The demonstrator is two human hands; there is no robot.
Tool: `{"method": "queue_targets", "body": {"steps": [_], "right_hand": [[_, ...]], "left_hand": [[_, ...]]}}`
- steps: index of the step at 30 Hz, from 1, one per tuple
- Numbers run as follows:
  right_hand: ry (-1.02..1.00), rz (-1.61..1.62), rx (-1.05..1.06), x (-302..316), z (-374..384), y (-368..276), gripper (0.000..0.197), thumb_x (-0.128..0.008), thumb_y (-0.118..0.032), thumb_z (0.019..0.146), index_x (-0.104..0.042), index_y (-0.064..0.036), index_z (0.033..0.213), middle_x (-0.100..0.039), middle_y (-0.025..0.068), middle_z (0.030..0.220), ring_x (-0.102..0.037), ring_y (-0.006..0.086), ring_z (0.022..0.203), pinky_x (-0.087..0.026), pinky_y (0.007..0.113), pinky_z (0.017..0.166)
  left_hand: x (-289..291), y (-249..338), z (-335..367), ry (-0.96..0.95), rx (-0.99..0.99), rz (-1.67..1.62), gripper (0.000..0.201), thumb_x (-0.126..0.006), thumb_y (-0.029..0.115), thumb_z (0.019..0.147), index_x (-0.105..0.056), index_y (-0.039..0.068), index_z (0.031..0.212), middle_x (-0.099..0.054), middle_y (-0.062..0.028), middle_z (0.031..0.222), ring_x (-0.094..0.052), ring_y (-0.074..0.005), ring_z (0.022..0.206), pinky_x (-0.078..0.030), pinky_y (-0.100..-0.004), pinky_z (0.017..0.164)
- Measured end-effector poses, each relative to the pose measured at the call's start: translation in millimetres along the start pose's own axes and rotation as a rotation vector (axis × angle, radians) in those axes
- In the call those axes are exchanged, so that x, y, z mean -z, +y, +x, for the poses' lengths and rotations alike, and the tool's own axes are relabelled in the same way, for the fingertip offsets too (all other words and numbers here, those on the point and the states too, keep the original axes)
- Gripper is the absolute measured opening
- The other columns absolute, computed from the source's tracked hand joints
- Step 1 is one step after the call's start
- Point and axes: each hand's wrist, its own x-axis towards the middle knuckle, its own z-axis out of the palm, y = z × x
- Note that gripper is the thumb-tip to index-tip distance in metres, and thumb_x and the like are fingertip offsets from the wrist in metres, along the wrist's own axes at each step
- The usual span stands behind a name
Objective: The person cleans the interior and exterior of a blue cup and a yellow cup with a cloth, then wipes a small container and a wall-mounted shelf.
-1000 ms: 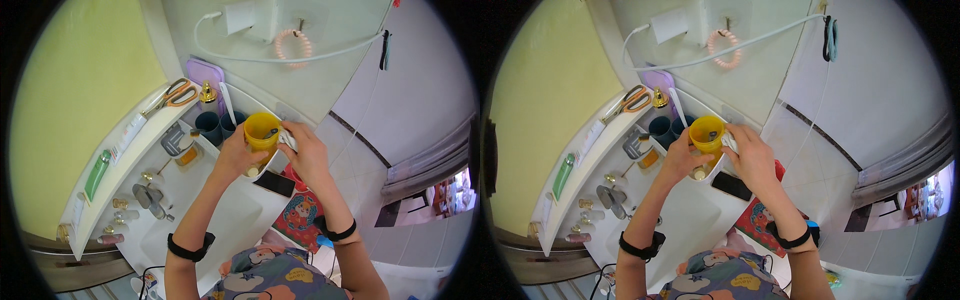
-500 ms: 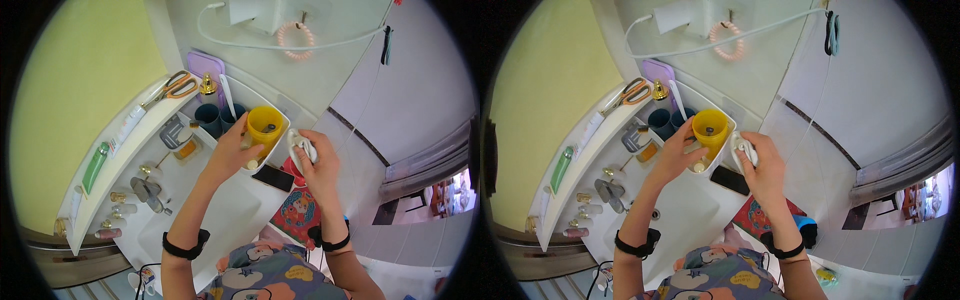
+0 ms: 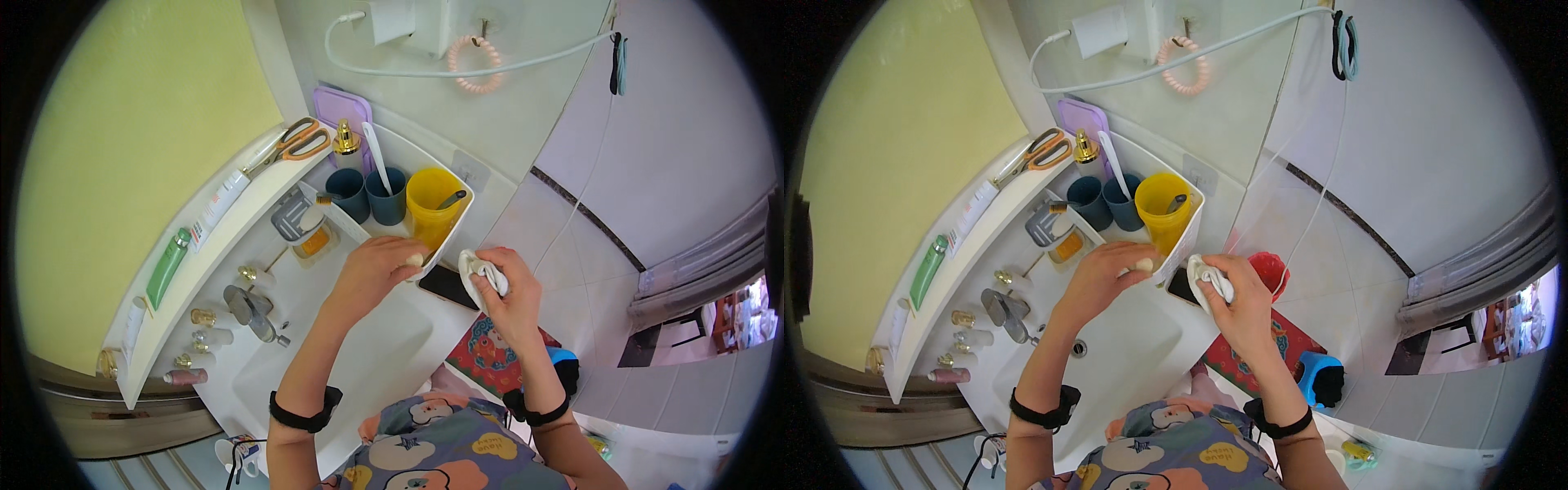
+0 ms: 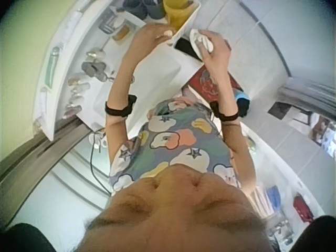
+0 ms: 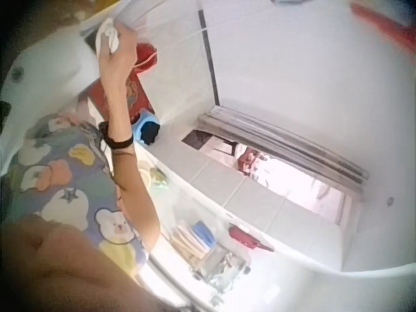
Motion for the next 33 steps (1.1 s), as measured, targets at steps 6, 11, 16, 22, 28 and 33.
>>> {"method": "queue_targets", "body": {"steps": [6,11,16,22,28,33], "right_hand": [[-0.021,0.087,0.009,3,-9,-4,0.029,-0.067,-0.004,0.079,-0.061,-0.0046,0.108,-0.062,0.0133,0.104,-0.062,0.0278,0.093,-0.049,0.033,0.082],[-0.032,0.323,0.231,-14,-5,-41,0.032,-0.064,0.003,0.076,-0.062,-0.0056,0.107,-0.060,0.0132,0.107,-0.059,0.0298,0.096,-0.047,0.033,0.083],[-0.082,0.391,0.508,-69,1,-75,0.036,-0.066,0.007,0.069,-0.063,-0.0097,0.101,-0.060,0.0087,0.106,-0.056,0.0292,0.088,-0.047,0.035,0.076],[-0.401,0.264,0.734,-66,-41,-50,0.032,-0.065,0.004,0.068,-0.065,-0.0113,0.096,-0.059,0.0051,0.103,-0.057,0.0261,0.084,-0.048,0.035,0.075],[-0.208,0.306,0.622,-70,-10,-69,0.036,-0.065,0.004,0.068,-0.067,-0.0132,0.099,-0.058,0.0033,0.103,-0.058,0.0254,0.085,-0.049,0.035,0.075],[-0.543,0.259,0.652,-60,-41,-51,0.037,-0.064,0.004,0.068,-0.068,-0.0135,0.100,-0.057,0.0032,0.103,-0.058,0.0250,0.084,-0.051,0.035,0.074]], "left_hand": [[23,26,-14,0.473,0.191,-0.548,0.020,-0.061,0.012,0.090,-0.065,0.005,0.107,-0.068,-0.0051,0.096,-0.062,-0.0138,0.087,-0.048,-0.0249,0.081],[6,18,-58,0.729,0.135,-1.029,0.032,-0.051,0.025,0.098,-0.060,-0.002,0.111,-0.065,-0.0089,0.100,-0.060,-0.0127,0.087,-0.048,-0.0270,0.080],[-7,62,-59,0.816,0.497,-1.562,0.044,-0.048,0.044,0.097,-0.056,0.004,0.111,-0.057,-0.0040,0.094,-0.055,-0.0125,0.085,-0.047,-0.0260,0.075],[-3,30,-69,0.695,0.361,-1.678,0.043,-0.050,0.049,0.095,-0.054,0.009,0.108,-0.049,0.0013,0.089,-0.045,-0.0106,0.075,-0.043,-0.0238,0.069],[-9,46,-75,0.490,0.435,-1.952,0.036,-0.056,0.044,0.093,-0.053,0.011,0.108,-0.052,-0.0011,0.097,-0.052,-0.0116,0.083,-0.048,-0.0238,0.077],[-13,18,-71,0.555,0.422,-1.987,0.030,-0.065,0.033,0.090,-0.054,0.011,0.107,-0.052,-0.0030,0.098,-0.054,-0.0149,0.086,-0.050,-0.0274,0.078]]}}
